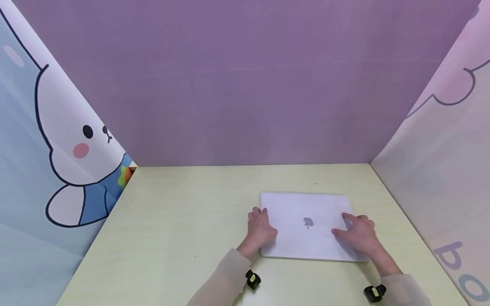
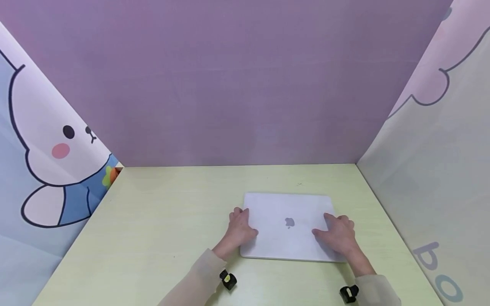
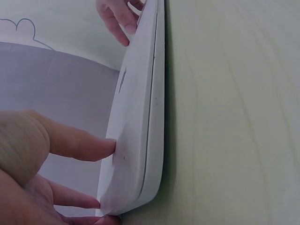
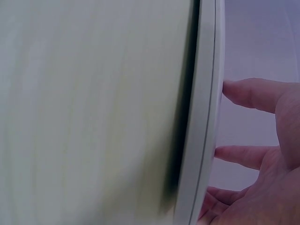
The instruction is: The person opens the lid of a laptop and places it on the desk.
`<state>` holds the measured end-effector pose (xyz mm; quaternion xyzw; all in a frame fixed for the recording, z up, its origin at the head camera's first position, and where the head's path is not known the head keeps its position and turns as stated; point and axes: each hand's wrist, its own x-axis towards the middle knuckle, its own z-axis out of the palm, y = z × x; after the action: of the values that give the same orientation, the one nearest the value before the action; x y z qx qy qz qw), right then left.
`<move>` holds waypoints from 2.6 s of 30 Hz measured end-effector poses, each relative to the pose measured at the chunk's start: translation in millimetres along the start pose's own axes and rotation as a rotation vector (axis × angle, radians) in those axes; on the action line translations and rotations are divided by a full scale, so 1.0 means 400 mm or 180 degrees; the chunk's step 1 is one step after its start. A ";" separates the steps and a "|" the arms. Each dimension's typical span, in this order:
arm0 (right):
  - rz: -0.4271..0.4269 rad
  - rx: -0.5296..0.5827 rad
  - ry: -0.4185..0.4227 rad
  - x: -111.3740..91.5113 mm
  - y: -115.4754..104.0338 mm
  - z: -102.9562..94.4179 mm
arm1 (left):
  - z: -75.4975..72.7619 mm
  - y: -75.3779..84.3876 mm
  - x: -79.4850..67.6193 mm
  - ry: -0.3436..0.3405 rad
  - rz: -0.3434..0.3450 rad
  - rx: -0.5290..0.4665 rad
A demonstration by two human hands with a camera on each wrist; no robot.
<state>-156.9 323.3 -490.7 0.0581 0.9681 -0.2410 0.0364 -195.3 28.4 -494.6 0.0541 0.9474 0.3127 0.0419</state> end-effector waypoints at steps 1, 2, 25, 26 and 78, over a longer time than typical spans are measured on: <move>0.0001 0.0000 -0.0004 0.000 -0.003 0.000 | -0.001 -0.002 0.000 0.0004 -0.0012 -0.0006; 0.0005 0.0002 -0.0002 0.000 -0.006 0.001 | -0.002 -0.003 -0.001 0.0002 -0.0026 -0.0012; -0.0008 0.0040 -0.0002 0.011 -0.060 0.034 | -0.042 -0.053 -0.006 -0.0068 -0.0205 -0.0156; -0.0003 0.0045 -0.0004 0.011 -0.064 0.035 | -0.043 -0.056 -0.006 -0.0071 -0.0194 -0.0163; -0.0064 0.0135 0.0019 0.009 -0.195 0.112 | -0.135 -0.175 -0.034 -0.0054 -0.0280 -0.0171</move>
<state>-168.8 234.2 -494.4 0.0499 0.9634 -0.2616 0.0300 -193.2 -60.8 -492.6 0.0138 0.9397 0.3354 0.0650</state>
